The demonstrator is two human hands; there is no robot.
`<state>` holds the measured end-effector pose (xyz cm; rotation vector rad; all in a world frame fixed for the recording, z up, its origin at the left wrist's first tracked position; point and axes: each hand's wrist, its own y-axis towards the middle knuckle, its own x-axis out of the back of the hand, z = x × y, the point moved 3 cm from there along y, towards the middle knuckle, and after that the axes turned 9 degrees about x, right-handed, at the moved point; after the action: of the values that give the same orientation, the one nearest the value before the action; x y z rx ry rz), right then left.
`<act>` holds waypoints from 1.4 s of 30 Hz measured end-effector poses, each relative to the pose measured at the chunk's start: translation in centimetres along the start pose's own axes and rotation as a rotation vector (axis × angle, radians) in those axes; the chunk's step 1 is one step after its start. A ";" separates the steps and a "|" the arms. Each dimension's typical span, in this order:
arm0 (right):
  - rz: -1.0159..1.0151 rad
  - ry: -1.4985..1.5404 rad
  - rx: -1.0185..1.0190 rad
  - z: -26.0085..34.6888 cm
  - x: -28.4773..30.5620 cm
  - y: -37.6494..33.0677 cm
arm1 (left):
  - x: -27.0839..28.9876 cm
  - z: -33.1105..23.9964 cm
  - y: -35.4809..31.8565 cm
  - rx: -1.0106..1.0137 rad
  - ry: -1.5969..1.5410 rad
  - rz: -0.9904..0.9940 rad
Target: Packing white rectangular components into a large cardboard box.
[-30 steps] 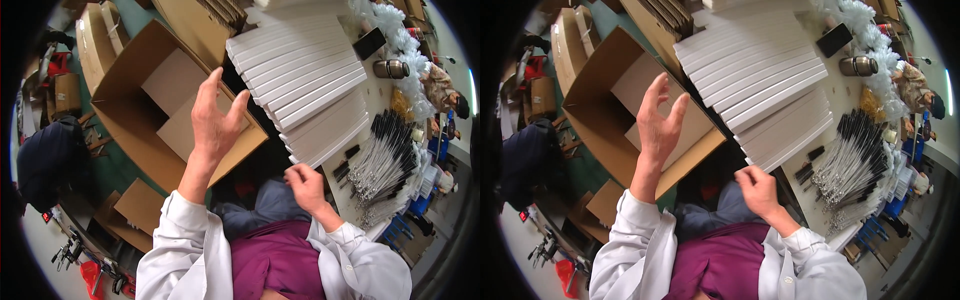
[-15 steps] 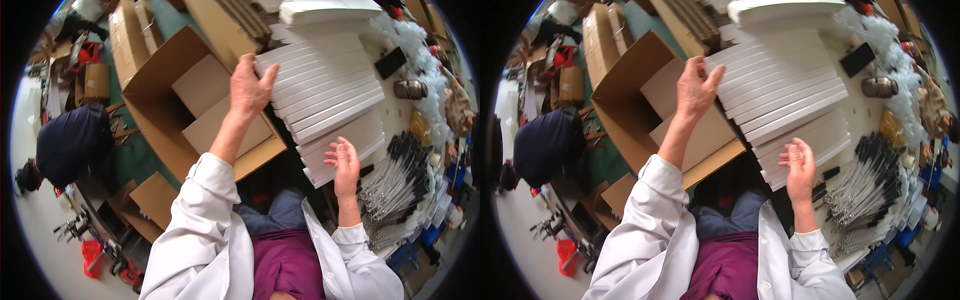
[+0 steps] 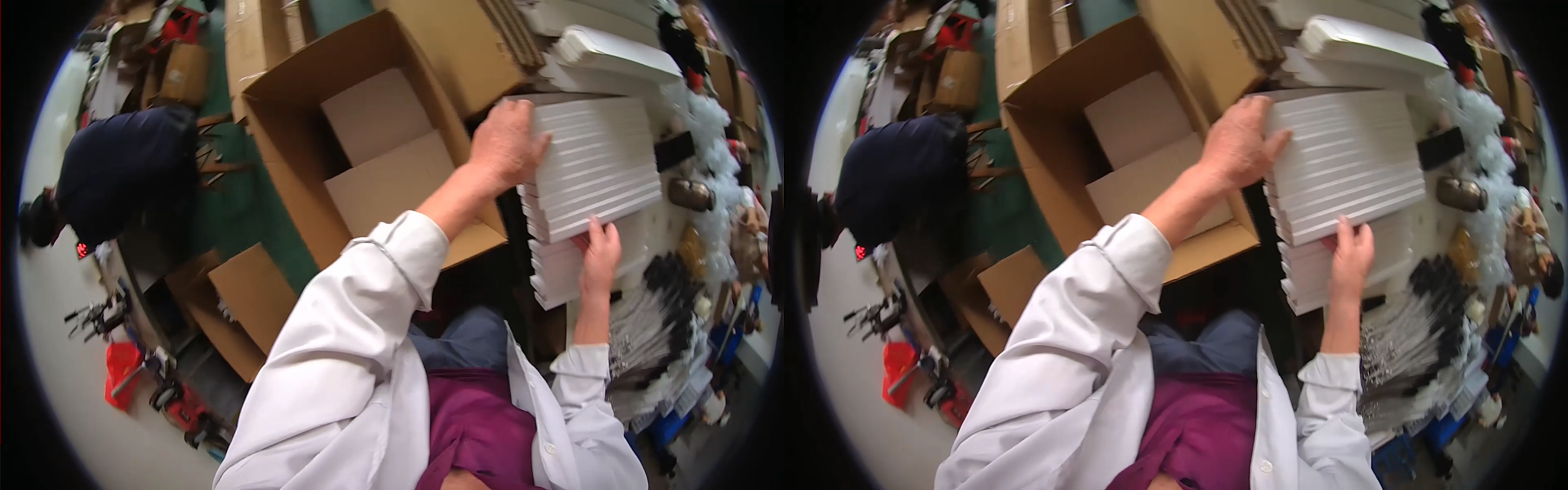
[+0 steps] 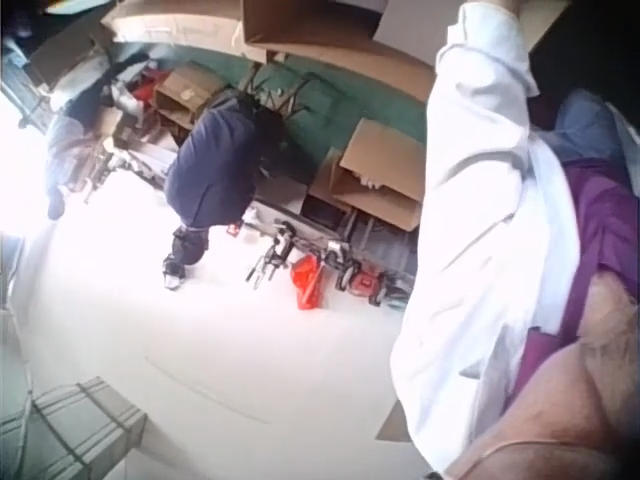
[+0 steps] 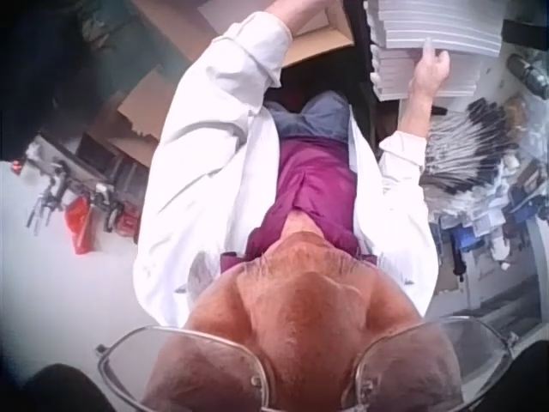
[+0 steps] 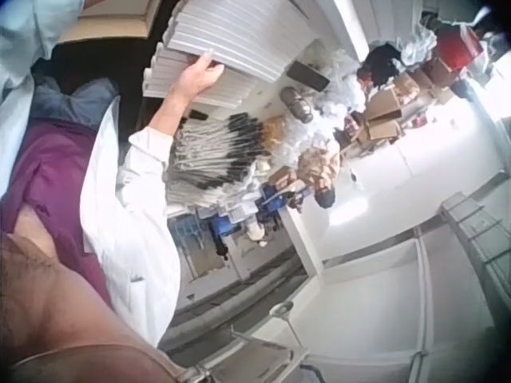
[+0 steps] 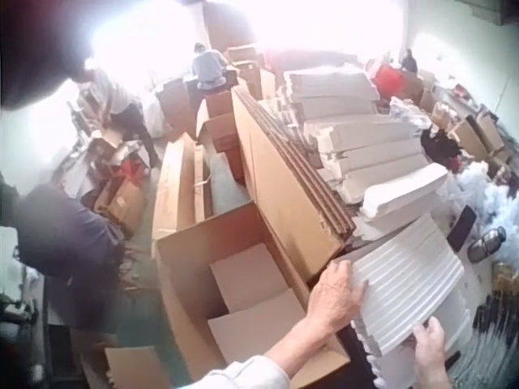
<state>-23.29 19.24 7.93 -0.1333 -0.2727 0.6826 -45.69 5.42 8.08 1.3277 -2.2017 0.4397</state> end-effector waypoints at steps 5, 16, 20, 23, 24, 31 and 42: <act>-0.109 -0.037 0.049 -1.3 -0.9 0.8 | 1.0 0.2 1.6 0.042 0.028 0.238; -0.213 -0.216 0.076 1.0 -0.7 -1.0 | 2.4 -2.1 -0.9 -0.047 0.063 0.278; -0.226 -0.249 0.123 0.8 0.6 -1.8 | 1.6 -2.0 -4.4 0.055 0.142 0.390; -0.205 -0.380 0.081 0.6 0.4 -1.8 | 1.3 -1.9 -5.0 0.118 0.116 0.331; -0.200 -0.375 0.083 -0.1 0.6 -1.5 | 1.1 -2.0 -4.6 0.119 0.121 0.326; -0.247 -0.273 0.075 -2.1 2.3 -0.1 | -0.6 -2.9 -2.8 0.167 0.145 0.523; -0.293 -0.111 -0.043 -4.0 3.6 0.8 | -0.9 -2.7 -0.7 0.175 0.202 0.709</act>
<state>-19.92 22.07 4.64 -0.0940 -0.4047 0.3937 -44.04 7.16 9.69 0.4981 -2.4432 0.9933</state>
